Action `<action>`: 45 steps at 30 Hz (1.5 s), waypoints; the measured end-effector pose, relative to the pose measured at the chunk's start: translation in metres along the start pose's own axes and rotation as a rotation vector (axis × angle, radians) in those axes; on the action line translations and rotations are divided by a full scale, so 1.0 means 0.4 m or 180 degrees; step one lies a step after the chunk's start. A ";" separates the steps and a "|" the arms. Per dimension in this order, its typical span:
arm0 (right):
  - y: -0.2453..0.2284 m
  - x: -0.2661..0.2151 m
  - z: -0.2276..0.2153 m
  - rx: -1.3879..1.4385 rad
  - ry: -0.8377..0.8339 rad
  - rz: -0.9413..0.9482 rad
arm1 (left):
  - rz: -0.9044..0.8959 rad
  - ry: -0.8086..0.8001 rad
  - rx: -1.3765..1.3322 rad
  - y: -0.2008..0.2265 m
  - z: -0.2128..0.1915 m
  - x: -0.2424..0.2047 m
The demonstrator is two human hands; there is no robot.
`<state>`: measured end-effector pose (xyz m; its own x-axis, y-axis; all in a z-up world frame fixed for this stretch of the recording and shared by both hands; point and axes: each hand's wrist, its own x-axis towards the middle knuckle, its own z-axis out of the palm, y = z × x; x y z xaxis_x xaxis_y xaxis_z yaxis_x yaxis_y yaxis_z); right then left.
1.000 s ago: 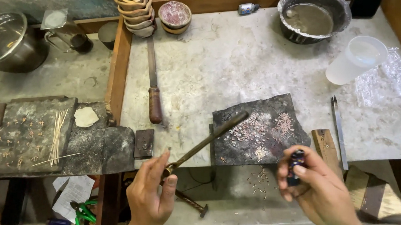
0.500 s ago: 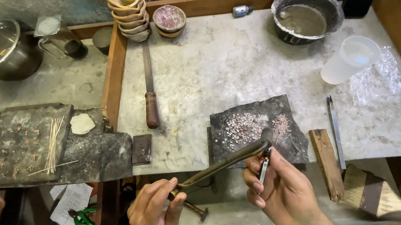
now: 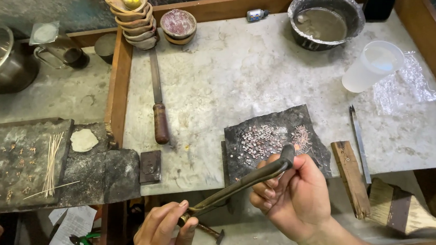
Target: Soldering small metal jewelry components using a handheld torch and tweezers on a heat-resistant block.
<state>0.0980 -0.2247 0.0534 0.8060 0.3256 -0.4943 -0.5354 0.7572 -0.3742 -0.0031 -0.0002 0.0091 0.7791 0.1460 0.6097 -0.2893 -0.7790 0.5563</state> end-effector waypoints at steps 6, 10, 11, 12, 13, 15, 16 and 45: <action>0.012 -0.005 -0.022 0.0092 0.0140 0.0242 | -0.0078 -0.0041 0.0026 -0.002 0.002 0.000; -0.015 -0.044 -0.076 -0.0091 -0.0735 -0.0096 | -0.0379 -0.0121 0.0187 -0.007 -0.002 0.004; -0.034 -0.056 -0.082 -0.0093 -0.0734 -0.0098 | -0.0378 -0.0121 0.0183 -0.002 -0.005 0.016; -0.053 -0.069 -0.090 -0.0176 -0.0679 -0.0353 | -0.0488 -0.0092 0.0164 0.004 -0.008 0.025; -0.072 -0.083 -0.098 -0.0261 -0.0625 -0.0608 | -0.0599 -0.0063 0.0145 0.011 -0.010 0.033; -0.080 -0.069 -0.111 -0.0206 -0.0546 -0.0540 | -0.0652 -0.0097 0.0178 0.007 -0.005 0.030; -0.085 -0.061 -0.117 -0.0144 -0.0500 -0.0487 | -0.0677 -0.0109 0.0219 0.005 -0.001 0.034; -0.236 -0.117 -0.305 -0.2943 0.1568 -0.1693 | -0.0621 -0.0004 0.0189 0.023 -0.023 0.106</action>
<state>0.0802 -0.3806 0.0161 0.9073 -0.3153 -0.2784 -0.3038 -0.0334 -0.9522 0.0222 0.0043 0.0454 0.8179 0.2969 0.4929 -0.0996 -0.7706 0.6294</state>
